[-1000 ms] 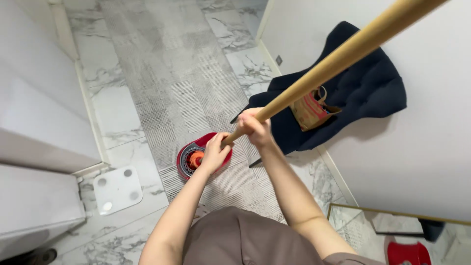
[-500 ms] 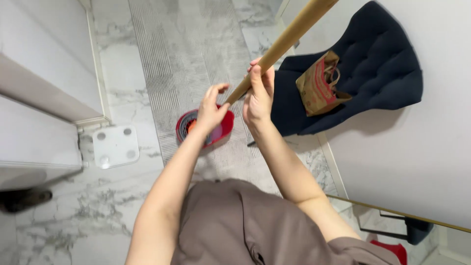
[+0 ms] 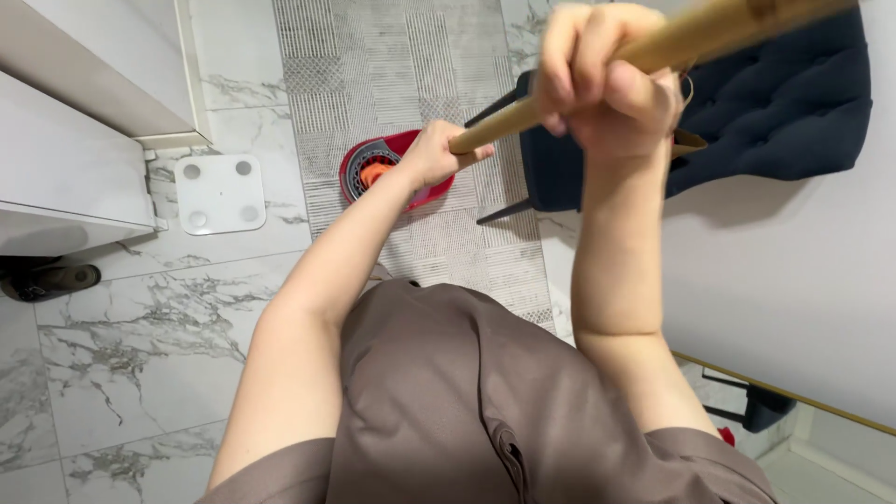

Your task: Mop the tiled floor using a mop and bucket.

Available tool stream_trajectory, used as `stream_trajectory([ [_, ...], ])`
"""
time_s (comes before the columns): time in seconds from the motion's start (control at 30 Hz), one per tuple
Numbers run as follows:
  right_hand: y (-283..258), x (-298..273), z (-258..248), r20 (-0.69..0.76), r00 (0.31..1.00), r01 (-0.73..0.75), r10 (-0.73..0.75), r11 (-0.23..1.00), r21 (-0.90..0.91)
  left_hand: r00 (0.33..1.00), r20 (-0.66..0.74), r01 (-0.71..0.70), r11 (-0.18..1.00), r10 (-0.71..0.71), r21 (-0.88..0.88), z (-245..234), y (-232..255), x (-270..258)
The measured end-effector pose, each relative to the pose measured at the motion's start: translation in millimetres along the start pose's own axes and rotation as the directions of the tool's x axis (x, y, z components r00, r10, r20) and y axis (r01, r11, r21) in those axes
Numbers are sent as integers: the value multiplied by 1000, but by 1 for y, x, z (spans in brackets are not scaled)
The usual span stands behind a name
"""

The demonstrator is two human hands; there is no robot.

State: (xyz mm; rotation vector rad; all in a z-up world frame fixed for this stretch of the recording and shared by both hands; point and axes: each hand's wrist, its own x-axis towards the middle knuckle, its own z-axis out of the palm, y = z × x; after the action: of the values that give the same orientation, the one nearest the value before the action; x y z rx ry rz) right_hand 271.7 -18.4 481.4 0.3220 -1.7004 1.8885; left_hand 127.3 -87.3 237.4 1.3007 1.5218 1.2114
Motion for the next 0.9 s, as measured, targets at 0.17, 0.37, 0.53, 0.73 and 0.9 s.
stream_trajectory([
  [0.17,14,-8,-13,107,994,36,-20,988,-151,1000,-6,23,996,-23,92,4,-18,10],
  [0.37,63,-24,-15,-384,913,46,-138,970,-240,894,-387,-178,972,226,156,37,-42,-4],
  [0.53,66,-34,-14,-521,829,128,-205,975,-180,844,-485,-142,967,229,211,51,-81,15],
  [0.73,-22,-2,-12,-57,985,164,-164,986,2,906,-411,-52,991,100,125,36,-106,14],
  [0.9,-96,36,-6,474,813,375,-339,927,18,988,122,-116,972,92,206,29,-121,14],
])
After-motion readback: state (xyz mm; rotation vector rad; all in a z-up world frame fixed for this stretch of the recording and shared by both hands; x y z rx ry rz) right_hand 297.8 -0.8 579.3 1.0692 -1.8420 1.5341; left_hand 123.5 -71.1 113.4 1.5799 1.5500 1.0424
